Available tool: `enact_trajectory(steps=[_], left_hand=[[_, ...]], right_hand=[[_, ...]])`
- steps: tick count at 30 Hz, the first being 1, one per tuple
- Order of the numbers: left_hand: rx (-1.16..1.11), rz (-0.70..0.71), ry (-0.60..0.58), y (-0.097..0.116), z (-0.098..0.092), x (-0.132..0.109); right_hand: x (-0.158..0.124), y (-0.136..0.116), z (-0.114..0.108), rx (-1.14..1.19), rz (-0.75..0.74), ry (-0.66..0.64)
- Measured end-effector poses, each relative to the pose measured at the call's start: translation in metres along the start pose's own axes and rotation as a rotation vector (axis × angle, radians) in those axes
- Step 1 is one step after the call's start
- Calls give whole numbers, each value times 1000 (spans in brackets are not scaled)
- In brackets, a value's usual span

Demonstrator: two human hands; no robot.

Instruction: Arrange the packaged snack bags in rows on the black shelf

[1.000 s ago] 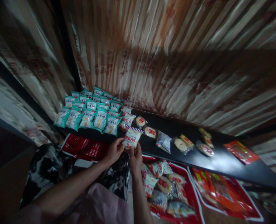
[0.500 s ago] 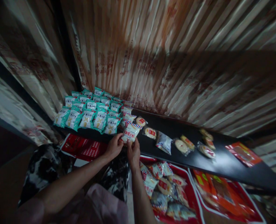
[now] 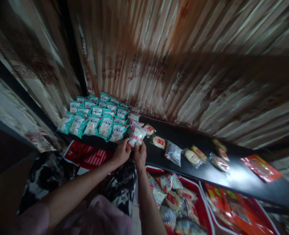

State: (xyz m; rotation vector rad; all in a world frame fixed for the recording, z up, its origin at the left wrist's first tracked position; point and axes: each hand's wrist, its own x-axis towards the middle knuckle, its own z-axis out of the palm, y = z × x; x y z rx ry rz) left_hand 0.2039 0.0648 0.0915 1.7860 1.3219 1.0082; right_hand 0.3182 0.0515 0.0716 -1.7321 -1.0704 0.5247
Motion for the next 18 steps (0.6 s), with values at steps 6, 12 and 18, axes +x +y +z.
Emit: enact_trajectory(steps=[6,12,18], left_hand=[[26,58,-33,-7,3,0],[119,161,-88,-17,7,-9],[293,296,-100,-12,-4,-15]], right_hand=[[3,2,4,-8,-53,-31],[4,6,11,-26,-53,-34],[3,8,12,-62,-68,-39]])
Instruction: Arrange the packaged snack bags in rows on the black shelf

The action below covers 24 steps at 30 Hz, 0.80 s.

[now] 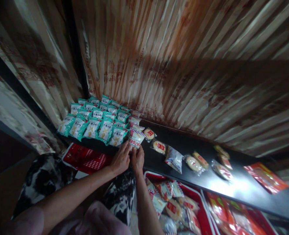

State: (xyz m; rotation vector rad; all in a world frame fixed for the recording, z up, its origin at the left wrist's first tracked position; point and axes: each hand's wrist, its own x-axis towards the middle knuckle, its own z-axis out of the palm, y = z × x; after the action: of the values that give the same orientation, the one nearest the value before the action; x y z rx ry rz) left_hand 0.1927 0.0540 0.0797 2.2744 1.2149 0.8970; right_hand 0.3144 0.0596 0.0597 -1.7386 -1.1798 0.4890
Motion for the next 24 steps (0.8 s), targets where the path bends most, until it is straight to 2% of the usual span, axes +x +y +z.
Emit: enact_trajectory(steps=[5,11,16,21,24], left_hand=[[245,165,63,-10,-10,5],[474,366,137,-34,-6,12],[520,473,199,-41,-5,17],[539,505,218,-50,0,20],[551,522,219,-55,3,19]], right_hand=[[1,2,-1,-6,-20,-10],[2,3,-1,59,47,-19],[2,-6,-4,234,134,-83],[8,-16,-10,482,176,-127],[16,-21,-12,595,252,-164]])
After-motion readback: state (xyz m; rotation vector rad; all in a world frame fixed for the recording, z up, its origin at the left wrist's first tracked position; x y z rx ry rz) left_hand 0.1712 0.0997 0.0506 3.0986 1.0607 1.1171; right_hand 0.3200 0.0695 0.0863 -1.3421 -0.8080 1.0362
